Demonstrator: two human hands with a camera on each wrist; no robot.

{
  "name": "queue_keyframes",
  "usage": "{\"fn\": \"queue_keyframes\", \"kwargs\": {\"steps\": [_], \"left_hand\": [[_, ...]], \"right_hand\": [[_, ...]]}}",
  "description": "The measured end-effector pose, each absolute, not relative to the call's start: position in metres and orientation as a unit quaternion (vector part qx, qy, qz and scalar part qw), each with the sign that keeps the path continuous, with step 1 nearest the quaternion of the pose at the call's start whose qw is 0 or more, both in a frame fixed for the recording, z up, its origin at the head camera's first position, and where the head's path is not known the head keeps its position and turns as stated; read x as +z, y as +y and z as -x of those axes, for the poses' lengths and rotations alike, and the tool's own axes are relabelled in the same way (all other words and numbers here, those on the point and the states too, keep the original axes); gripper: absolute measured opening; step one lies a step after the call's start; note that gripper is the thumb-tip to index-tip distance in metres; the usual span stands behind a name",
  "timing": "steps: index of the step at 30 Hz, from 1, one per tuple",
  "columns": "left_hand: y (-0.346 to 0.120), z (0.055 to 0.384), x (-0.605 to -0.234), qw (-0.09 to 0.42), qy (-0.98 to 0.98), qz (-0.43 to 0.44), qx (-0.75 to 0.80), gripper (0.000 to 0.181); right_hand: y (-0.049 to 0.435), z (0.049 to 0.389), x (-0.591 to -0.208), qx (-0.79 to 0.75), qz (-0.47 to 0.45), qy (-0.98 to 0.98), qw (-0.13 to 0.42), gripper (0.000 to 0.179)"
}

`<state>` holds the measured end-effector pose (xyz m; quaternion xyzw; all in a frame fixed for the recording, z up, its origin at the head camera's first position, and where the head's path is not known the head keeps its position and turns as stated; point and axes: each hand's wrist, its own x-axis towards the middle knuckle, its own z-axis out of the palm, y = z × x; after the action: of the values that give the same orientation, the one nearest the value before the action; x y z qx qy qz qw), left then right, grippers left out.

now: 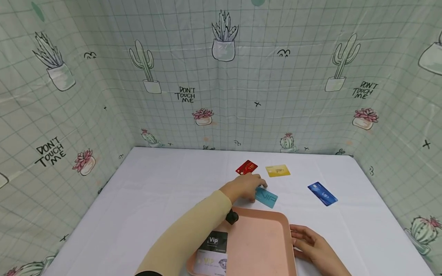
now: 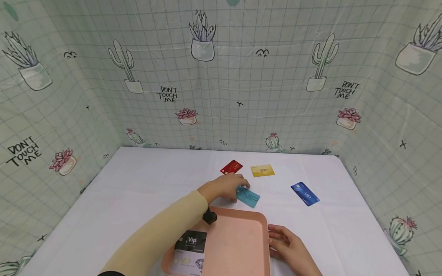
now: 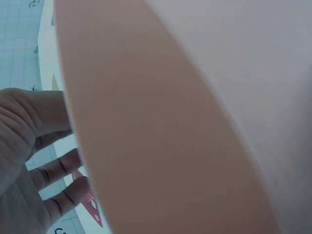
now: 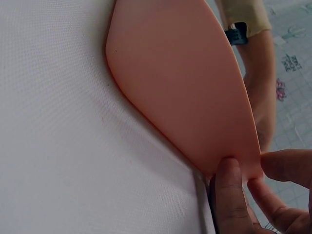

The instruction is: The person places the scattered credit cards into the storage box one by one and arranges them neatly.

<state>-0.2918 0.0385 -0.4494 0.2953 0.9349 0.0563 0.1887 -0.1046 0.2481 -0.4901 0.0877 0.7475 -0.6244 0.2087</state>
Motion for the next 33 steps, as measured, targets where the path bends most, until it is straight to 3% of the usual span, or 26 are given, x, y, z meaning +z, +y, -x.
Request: {"fn": "queue_keyframes", "kwargs": {"steps": [20,33], "left_hand": [[0.0379,0.2985,-0.4509,0.193,0.931,-0.305,0.046,0.057],[0.0328,0.2976,-0.4507,0.163,0.925,-0.342,0.014,0.049]], "right_hand": [[0.2492,0.1021,-0.4919,-0.632,-0.08,0.743,0.205,0.064],[0.2503,0.1023,-0.4945,-0.637,-0.071,0.741,0.201,0.064]]}}
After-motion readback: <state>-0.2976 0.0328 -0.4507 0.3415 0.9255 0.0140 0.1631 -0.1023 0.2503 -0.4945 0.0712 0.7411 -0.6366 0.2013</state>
